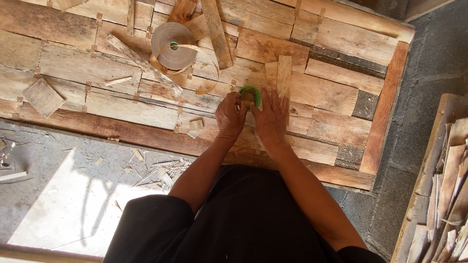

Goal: Fitting and taping thin wood strips onto a flat surface to create a decorative pattern.

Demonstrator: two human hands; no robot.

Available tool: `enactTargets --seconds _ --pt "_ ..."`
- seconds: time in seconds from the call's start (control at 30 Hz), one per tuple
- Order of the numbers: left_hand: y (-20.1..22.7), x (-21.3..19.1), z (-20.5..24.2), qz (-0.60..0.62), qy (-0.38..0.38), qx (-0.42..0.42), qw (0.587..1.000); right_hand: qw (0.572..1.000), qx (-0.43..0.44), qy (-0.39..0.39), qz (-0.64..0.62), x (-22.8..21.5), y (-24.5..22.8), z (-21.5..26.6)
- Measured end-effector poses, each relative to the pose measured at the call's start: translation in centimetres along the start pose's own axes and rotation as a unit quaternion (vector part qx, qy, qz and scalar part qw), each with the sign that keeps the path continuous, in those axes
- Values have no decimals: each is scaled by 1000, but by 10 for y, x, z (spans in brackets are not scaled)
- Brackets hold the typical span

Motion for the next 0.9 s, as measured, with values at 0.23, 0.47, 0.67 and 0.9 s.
enactTargets --seconds 0.23,0.47,0.67,0.9 --pt "0 -4 0 15 -3 -24 1000 999 2 1 -33 4 4 -5" --pt "-29 -9 4 106 46 -132 985 1000 6 2 1 -8 9 -2" --pt "-7 9 13 352 35 -154 923 919 48 94 -379 -25 50 2" --pt "40 43 17 411 32 -173 894 659 113 61 -741 24 107 8"
Point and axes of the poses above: each hand's wrist, its own z-axis away from the middle knuckle, its own x-axis out of the palm, y = z × x, the point moved 10 cm from there along -z, towards the middle knuckle, and after that the axes turned 4 degrees about -z, right-handed, at the moved point
